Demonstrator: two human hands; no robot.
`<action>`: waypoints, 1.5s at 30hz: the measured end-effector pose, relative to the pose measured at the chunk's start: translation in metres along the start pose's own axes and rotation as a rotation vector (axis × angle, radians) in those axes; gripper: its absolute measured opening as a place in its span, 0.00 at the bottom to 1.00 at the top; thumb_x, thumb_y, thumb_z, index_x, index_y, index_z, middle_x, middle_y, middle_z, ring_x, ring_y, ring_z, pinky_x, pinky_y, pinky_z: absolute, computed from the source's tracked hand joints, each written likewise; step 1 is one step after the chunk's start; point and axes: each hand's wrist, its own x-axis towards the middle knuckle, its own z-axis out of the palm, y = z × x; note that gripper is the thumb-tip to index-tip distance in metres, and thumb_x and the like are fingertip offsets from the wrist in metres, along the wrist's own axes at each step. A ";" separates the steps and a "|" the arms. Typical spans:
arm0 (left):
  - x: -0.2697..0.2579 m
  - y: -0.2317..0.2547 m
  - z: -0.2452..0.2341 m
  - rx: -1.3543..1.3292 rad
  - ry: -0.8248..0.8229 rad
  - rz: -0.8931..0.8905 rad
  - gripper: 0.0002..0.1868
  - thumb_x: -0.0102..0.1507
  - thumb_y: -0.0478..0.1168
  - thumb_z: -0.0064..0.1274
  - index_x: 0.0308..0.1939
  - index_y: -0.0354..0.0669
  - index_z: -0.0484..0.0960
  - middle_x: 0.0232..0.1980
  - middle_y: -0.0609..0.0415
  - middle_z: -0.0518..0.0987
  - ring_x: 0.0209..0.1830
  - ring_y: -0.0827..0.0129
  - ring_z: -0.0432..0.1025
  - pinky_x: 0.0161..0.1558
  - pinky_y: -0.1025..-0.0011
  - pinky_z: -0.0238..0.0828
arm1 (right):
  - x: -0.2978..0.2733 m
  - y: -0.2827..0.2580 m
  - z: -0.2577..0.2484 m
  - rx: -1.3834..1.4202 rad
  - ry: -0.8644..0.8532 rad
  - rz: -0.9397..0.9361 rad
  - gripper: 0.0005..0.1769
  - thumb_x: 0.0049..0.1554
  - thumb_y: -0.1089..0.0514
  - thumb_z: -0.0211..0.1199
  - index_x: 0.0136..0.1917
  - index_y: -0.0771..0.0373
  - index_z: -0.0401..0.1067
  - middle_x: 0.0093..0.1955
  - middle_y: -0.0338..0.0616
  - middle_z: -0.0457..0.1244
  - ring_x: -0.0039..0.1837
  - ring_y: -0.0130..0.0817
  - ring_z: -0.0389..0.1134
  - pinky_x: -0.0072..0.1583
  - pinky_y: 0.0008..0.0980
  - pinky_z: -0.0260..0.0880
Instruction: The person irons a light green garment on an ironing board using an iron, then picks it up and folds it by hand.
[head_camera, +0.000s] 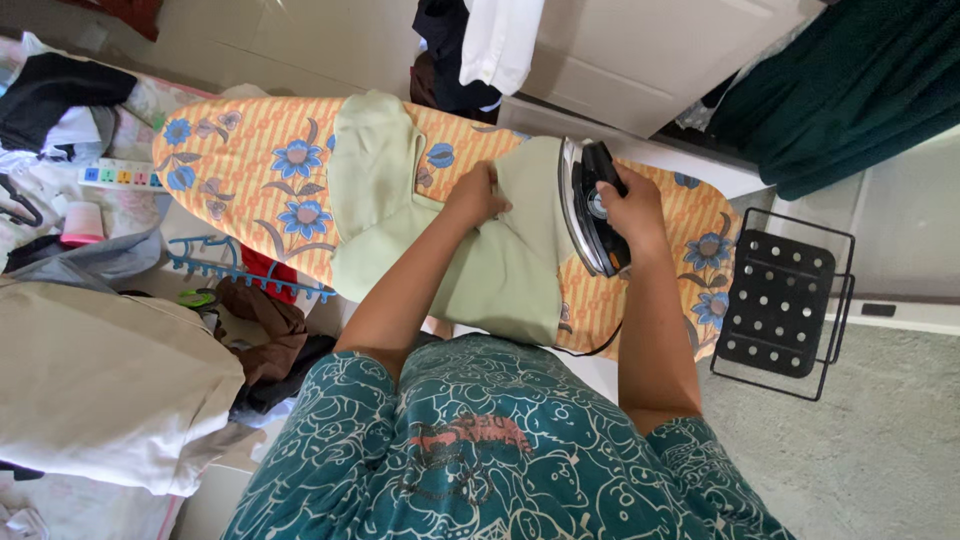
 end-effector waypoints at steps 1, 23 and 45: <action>0.005 0.001 0.002 -0.037 -0.008 0.025 0.32 0.45 0.42 0.76 0.46 0.42 0.73 0.40 0.50 0.80 0.41 0.57 0.76 0.41 0.62 0.72 | -0.001 0.000 -0.001 0.023 -0.014 0.011 0.26 0.59 0.56 0.65 0.70 0.60 0.72 0.40 0.45 0.68 0.34 0.30 0.66 0.39 0.32 0.69; -0.002 0.031 -0.010 -0.142 -0.365 0.330 0.34 0.48 0.33 0.75 0.53 0.44 0.72 0.35 0.52 0.76 0.36 0.65 0.73 0.38 0.65 0.72 | -0.163 -0.006 -0.057 -0.059 -0.310 -0.474 0.28 0.64 0.57 0.66 0.73 0.71 0.67 0.60 0.55 0.69 0.57 0.34 0.71 0.57 0.31 0.70; -0.050 -0.100 -0.203 0.371 0.424 -0.669 0.50 0.50 0.60 0.70 0.68 0.38 0.66 0.68 0.43 0.67 0.65 0.48 0.64 0.56 0.52 0.68 | -0.114 -0.101 0.152 -0.162 -0.209 -0.104 0.30 0.57 0.52 0.65 0.71 0.59 0.69 0.57 0.61 0.69 0.52 0.48 0.74 0.57 0.40 0.71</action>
